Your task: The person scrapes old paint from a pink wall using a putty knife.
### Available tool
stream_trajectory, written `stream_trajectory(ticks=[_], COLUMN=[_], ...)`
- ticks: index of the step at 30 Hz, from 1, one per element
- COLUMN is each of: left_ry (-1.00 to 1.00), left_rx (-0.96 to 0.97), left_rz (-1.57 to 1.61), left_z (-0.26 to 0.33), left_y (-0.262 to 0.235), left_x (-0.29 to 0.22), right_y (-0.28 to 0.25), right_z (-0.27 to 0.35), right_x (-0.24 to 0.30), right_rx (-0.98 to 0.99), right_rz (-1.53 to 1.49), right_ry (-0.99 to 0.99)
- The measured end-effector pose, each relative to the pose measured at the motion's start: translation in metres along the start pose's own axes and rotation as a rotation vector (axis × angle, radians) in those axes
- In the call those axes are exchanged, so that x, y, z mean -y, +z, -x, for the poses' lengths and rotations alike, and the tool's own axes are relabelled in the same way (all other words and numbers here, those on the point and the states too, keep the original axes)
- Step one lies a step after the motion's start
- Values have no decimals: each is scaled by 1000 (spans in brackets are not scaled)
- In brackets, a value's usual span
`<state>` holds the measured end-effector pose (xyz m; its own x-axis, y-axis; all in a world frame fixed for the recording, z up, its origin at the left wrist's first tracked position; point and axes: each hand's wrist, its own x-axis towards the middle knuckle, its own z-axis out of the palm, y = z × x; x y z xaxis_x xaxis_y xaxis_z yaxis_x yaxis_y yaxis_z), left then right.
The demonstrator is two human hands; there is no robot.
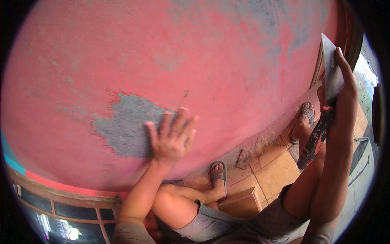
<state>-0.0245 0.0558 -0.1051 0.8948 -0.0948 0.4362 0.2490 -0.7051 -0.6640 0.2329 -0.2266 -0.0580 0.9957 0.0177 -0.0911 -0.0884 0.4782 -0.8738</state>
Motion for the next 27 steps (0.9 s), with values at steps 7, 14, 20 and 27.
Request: stream_trajectory(ticks=[7, 14, 20, 27], left_ry=[-172, 200, 398, 317], left_rx=[-156, 193, 696, 665], left_rz=[-77, -70, 425, 702], left_z=[-3, 52, 64, 81], left_y=[-2, 18, 16, 14], left_x=[21, -7, -24, -18], right_y=[7, 16, 32, 35], right_z=[5, 25, 36, 36], right_x=[-10, -3, -8, -31], right_rx=[30, 30, 34, 131], right_rz=[-37, -89, -123, -24], right_ry=[-12, 64, 165, 162])
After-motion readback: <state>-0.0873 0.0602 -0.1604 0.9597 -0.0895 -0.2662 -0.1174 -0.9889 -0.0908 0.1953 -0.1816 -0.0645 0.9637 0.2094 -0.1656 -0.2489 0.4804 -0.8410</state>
